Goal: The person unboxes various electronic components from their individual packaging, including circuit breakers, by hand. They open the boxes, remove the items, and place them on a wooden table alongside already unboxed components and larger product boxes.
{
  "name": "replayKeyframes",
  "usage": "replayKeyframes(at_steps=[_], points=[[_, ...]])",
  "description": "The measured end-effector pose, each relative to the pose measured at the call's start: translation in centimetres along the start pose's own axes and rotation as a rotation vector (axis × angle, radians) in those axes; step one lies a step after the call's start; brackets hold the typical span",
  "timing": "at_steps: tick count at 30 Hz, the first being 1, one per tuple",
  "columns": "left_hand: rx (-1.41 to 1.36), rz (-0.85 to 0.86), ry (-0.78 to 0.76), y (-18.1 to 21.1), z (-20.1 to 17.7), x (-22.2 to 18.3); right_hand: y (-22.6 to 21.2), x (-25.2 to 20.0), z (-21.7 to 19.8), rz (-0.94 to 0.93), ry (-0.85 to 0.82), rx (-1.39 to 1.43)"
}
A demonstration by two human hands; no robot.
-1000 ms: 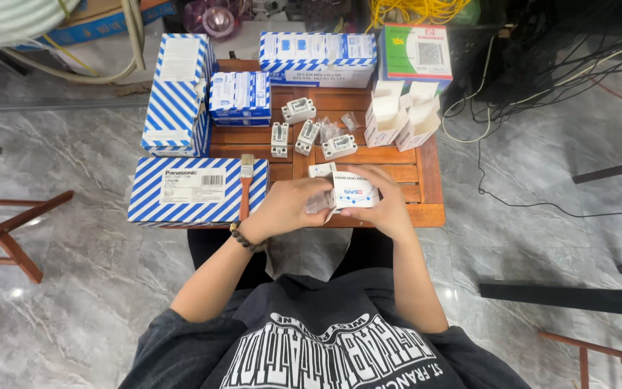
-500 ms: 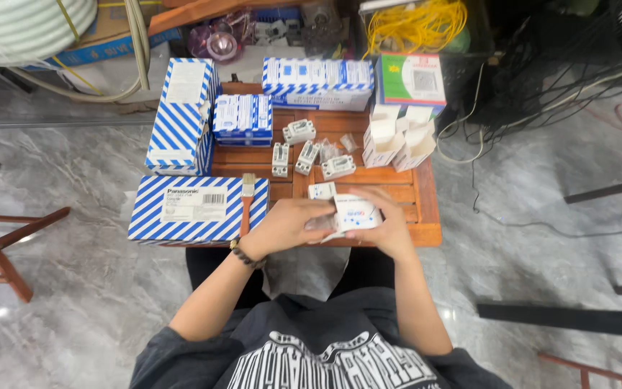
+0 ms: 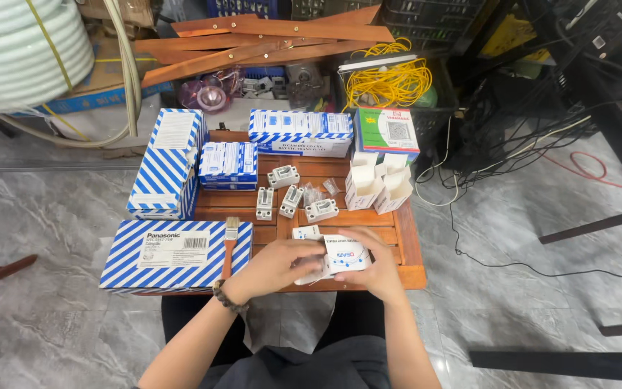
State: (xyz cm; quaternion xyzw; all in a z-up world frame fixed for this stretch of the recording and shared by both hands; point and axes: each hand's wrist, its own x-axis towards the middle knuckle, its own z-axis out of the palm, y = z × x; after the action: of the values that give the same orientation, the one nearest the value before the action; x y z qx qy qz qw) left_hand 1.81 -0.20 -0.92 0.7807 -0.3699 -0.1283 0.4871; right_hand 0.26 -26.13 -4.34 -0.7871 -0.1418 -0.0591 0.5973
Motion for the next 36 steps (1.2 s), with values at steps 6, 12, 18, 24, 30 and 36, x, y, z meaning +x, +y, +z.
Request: replayKeyframes(at_steps=[6, 12, 18, 24, 30, 36], points=[[0.442, 0.070, 0.091, 0.3, -1.0, 1.7, 3.4, 1.8, -1.0, -0.124, -0.035, -0.097], [0.471, 0.039, -0.034, 1.5, 0.1, 0.9, 0.5, -0.1, 0.1, -0.004, -0.062, -0.055], [0.455, 0.029, 0.150, -0.8, 2.2, 0.1, -1.1, 0.0, 0.5, 0.004, 0.033, -0.091], [0.491, 0.044, 0.282, -2.7, 2.6, -0.4, -1.7, 0.8, 0.5, -0.055, -0.003, -0.132], [0.465, 0.065, 0.296, -2.4, 2.3, -1.8, -2.9, 0.6, 1.0, -0.049, -0.060, -0.077], [0.484, 0.063, 0.302, -2.0, 2.7, -2.5, -2.7, -0.1, 0.9, -0.067, -0.083, -0.124]])
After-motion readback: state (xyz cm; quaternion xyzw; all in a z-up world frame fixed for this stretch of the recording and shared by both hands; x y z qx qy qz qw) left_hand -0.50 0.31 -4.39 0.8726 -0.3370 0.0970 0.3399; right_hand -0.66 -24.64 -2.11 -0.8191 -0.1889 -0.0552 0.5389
